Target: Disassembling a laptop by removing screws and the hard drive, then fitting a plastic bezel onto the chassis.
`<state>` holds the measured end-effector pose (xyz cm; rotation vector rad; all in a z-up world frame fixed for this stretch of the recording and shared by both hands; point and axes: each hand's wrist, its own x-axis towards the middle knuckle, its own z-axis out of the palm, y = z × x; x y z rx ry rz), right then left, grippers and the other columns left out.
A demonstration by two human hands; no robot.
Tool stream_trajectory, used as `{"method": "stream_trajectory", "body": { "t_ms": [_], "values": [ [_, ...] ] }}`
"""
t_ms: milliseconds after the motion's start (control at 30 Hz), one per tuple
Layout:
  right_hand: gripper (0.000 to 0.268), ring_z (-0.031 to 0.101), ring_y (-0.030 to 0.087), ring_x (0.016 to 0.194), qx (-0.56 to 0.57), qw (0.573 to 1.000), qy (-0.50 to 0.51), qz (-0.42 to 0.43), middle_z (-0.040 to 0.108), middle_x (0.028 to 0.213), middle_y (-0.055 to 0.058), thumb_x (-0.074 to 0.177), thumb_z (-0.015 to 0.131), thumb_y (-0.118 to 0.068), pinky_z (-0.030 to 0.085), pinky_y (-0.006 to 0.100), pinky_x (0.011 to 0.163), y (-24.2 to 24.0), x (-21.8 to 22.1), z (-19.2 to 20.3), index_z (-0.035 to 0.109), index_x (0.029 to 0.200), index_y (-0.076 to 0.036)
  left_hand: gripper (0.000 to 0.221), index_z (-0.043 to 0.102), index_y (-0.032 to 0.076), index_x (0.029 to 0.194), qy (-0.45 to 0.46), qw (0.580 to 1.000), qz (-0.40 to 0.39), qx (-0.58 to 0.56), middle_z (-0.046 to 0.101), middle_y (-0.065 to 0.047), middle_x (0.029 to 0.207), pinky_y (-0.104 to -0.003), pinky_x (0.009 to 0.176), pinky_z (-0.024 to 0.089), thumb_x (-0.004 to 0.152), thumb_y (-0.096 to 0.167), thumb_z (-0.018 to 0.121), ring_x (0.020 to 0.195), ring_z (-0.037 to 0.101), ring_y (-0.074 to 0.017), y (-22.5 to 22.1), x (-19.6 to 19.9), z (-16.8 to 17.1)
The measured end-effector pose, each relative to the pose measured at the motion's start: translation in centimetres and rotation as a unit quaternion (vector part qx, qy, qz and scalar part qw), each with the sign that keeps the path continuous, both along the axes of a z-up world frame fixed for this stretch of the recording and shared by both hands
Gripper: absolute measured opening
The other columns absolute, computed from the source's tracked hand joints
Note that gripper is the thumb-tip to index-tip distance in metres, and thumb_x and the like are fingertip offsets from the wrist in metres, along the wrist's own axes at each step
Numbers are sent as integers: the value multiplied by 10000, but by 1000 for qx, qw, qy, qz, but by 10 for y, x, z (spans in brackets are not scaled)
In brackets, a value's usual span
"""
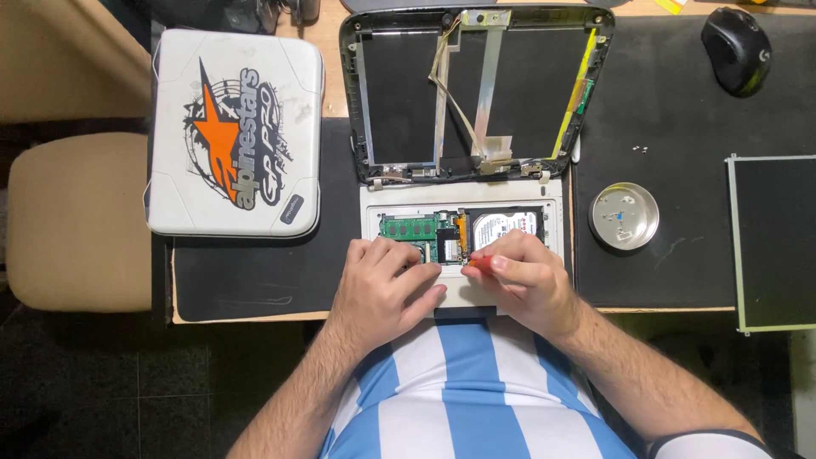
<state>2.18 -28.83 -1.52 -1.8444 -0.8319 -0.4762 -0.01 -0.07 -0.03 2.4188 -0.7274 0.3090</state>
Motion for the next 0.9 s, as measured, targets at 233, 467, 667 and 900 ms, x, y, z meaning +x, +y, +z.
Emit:
{"method": "stream_trajectory", "body": {
  "t_ms": [233, 467, 667, 900],
  "values": [
    [741, 932, 379, 1083, -45, 999, -29, 0, 916, 1304, 183, 936, 943, 116, 812, 532, 788, 10, -2, 35, 606, 1524, -182, 263, 874, 277, 1194, 7, 1000, 2, -3, 686, -1, 1062, -467, 1018, 517, 1156, 523, 790, 1079, 710, -223, 0, 0, -2],
    [700, 904, 304, 999, -20, 1000, -16, -2, 873, 1144, 155, 954, 977, 61, 790, 467, 761, 4, 0, 3, 629, 1494, -217, 251, 861, 283, 1177, -4, 1000, 4, -2, 682, 7, 1063, -455, 1023, 513, 1162, 521, 782, 1079, 704, -215, -1, -1, 0],
    [736, 914, 317, 995, -45, 999, -30, -1, 902, 1160, 148, 929, 979, 88, 803, 489, 759, 10, 2, 30, 640, 1513, -203, 251, 866, 278, 1178, -7, 1000, 5, -5, 691, 4, 1063, -456, 1020, 515, 1159, 516, 790, 1076, 711, -216, 0, 0, -1],
    [741, 891, 265, 960, -56, 998, -17, -17, 831, 1080, 138, 934, 1020, 52, 788, 451, 749, 0, 6, 14, 623, 1508, -199, 237, 881, 277, 1188, -6, 1000, 3, -7, 714, -4, 1064, -461, 1016, 521, 1144, 498, 807, 1080, 727, -219, 0, -1, 0]
  ]
}}
